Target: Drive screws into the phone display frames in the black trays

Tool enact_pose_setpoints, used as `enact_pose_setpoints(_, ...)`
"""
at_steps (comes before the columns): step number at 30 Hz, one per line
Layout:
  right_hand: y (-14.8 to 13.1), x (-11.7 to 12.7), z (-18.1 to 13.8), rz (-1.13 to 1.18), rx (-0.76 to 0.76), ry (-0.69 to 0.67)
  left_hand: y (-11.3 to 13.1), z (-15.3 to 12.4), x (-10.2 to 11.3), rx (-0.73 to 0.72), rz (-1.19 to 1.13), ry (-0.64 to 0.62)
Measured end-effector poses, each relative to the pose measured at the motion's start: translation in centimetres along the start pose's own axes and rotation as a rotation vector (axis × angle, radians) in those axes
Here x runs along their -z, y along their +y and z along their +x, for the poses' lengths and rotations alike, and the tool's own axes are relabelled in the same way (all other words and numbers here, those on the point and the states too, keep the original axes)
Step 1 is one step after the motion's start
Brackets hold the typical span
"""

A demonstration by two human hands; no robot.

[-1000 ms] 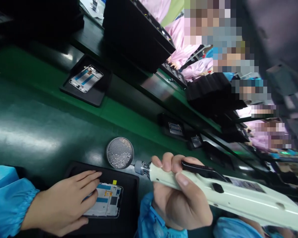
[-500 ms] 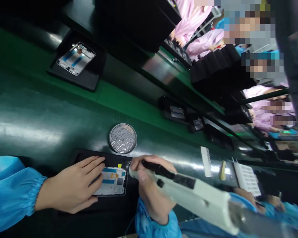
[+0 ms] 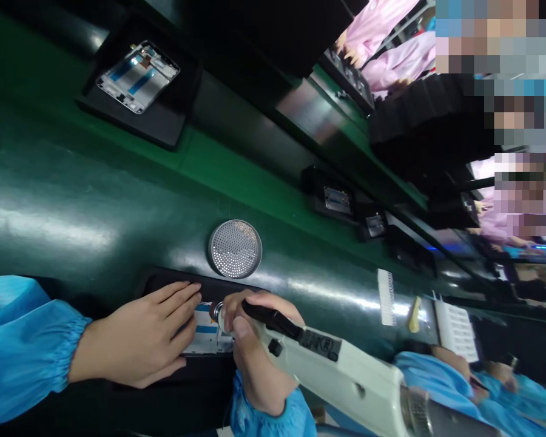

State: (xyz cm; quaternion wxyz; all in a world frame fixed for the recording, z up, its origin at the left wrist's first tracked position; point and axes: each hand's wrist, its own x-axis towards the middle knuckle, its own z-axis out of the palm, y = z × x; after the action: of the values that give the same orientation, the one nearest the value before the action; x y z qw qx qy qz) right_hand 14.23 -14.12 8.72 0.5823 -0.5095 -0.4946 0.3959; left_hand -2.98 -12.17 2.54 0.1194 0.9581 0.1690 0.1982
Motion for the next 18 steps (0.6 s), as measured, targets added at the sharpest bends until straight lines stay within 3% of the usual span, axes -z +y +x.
enact_pose_setpoints(18,0.28,-0.42,0.05,0.007,0.009,-0.033,0.07,0.23,-0.04,0.005,0.011,0.039)
